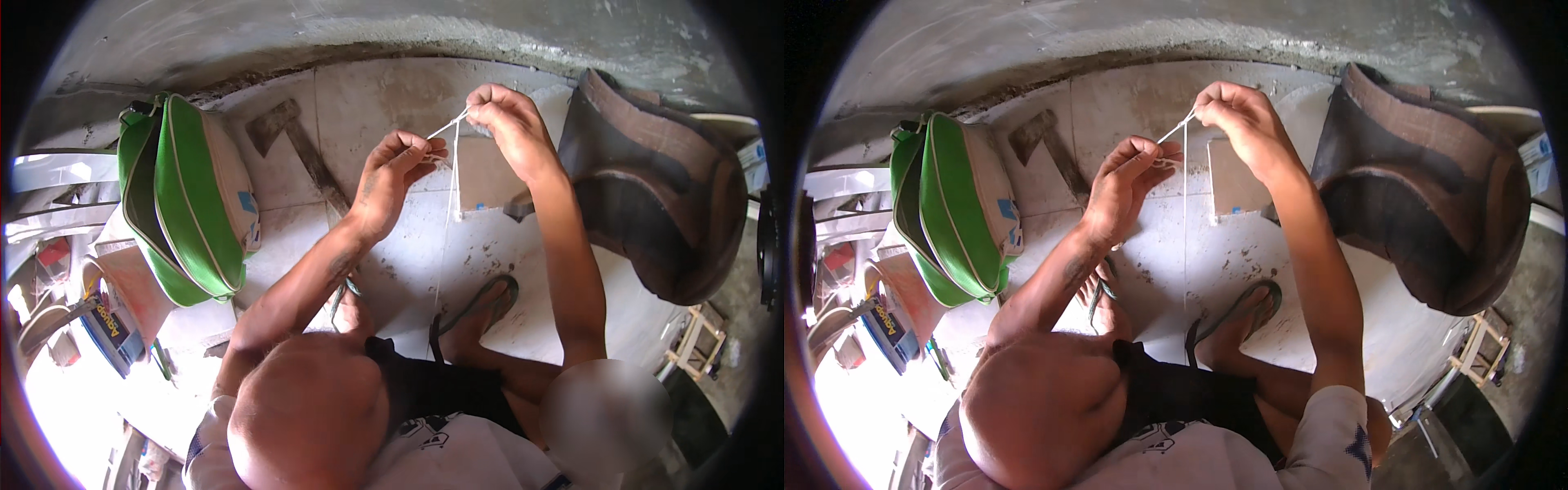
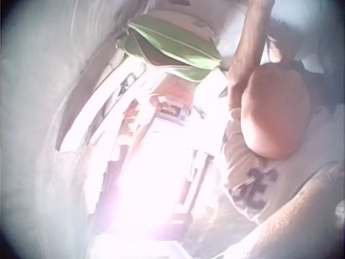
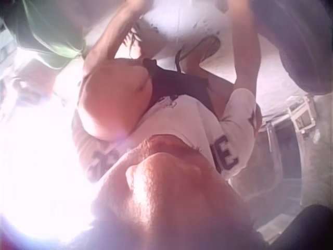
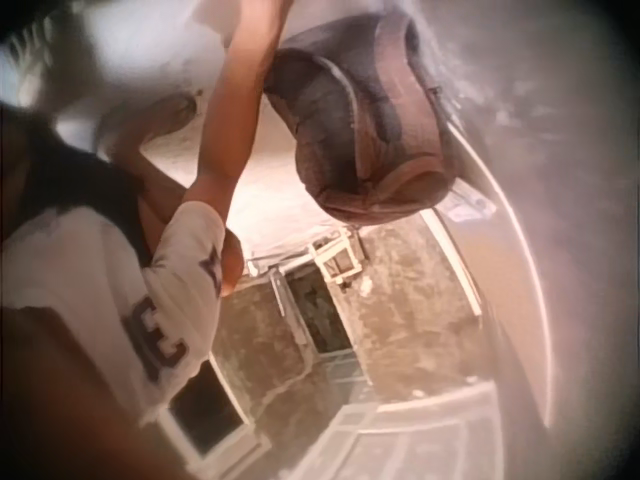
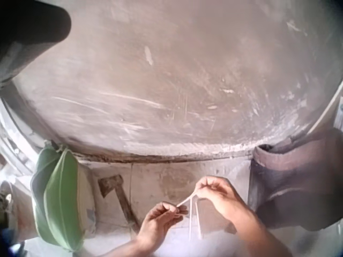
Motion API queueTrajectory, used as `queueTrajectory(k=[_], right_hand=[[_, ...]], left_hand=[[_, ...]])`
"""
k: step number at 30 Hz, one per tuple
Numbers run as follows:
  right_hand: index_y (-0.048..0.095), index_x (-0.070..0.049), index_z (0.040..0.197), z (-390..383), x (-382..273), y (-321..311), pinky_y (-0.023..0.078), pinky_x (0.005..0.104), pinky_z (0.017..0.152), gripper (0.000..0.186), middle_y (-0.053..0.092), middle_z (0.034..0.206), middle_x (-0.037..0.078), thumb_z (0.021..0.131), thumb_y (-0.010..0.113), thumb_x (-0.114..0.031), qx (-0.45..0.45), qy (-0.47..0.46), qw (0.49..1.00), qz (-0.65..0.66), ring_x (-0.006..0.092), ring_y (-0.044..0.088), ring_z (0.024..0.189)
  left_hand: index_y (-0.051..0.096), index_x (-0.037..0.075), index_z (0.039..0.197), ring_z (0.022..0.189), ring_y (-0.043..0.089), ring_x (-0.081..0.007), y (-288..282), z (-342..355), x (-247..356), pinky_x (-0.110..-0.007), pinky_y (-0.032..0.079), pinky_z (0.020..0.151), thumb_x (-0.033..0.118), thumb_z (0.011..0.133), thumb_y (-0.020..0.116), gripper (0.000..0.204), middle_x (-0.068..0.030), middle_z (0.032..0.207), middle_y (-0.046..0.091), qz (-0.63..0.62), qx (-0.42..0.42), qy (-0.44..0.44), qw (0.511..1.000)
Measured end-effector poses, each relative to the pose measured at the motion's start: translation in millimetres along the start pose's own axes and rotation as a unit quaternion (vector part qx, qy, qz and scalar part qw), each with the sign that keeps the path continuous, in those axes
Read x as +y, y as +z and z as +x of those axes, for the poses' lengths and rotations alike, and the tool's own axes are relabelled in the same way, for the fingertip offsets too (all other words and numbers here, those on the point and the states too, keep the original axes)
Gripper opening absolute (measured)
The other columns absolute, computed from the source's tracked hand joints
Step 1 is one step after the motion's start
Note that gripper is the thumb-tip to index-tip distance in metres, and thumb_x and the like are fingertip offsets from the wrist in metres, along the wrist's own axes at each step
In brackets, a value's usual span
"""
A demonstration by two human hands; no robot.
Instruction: The person chips at a concrete wall with a hatchet and then works on a joint along the floor with their hands and a small piece of material.
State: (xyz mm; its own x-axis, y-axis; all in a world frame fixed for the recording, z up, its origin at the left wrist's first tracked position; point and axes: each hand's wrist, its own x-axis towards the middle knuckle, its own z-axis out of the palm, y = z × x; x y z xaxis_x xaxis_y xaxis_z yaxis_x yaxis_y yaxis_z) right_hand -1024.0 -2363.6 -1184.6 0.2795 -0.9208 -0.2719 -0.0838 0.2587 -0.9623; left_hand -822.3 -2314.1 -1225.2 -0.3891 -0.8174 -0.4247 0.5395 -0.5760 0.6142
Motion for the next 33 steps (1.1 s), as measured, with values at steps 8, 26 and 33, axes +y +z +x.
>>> queueTrajectory(k=[8, 26, 33], right_hand=[[0.060, -0.005, 0.086, 49, 9, -13, 0.044, 0.0244, 0.076, 0.010, 0.056, 0.084, -0.001, 0.089, 0.054, -0.013, 0.036, 0.017, 0.998, 0.054, 0.0081, 0.051, 0.078], [0.058, -0.002, 0.082, 98, 69, 23, 0.039, 0.0227, 0.067, 0.011, 0.052, 0.073, -0.003, 0.088, 0.054, -0.011, 0.011, 0.026, 0.988, -0.152, 0.0064, 0.047, 0.072], [0.065, 0.003, 0.085, 133, 101, 42, 0.045, 0.0279, 0.064, 0.020, 0.064, 0.072, 0.006, 0.084, 0.062, -0.017, 0.157, 0.015, 0.973, -0.166, 0.0092, 0.055, 0.068]], left_hand=[[0.046, 0.009, 0.092, 0.051, 0.037, -0.0070, 10, 25, 11, -0.023, 0.027, 0.044, 0.018, 0.097, 0.045, 0.010, 0.0015, 0.068, 0.047, -0.143, 0.034, -0.108, 0.983], [0.047, 0.004, 0.094, 0.056, 0.035, -0.0068, -65, 66, -14, -0.028, 0.032, 0.051, 0.017, 0.100, 0.046, 0.014, 0.0025, 0.061, 0.039, 0.251, 0.284, 0.204, 0.902], [0.048, 0.005, 0.097, 0.057, 0.041, -0.0094, -77, 97, -21, -0.030, 0.035, 0.054, 0.016, 0.098, 0.047, 0.012, -0.0022, 0.066, 0.046, 0.260, 0.323, 0.153, 0.897]])
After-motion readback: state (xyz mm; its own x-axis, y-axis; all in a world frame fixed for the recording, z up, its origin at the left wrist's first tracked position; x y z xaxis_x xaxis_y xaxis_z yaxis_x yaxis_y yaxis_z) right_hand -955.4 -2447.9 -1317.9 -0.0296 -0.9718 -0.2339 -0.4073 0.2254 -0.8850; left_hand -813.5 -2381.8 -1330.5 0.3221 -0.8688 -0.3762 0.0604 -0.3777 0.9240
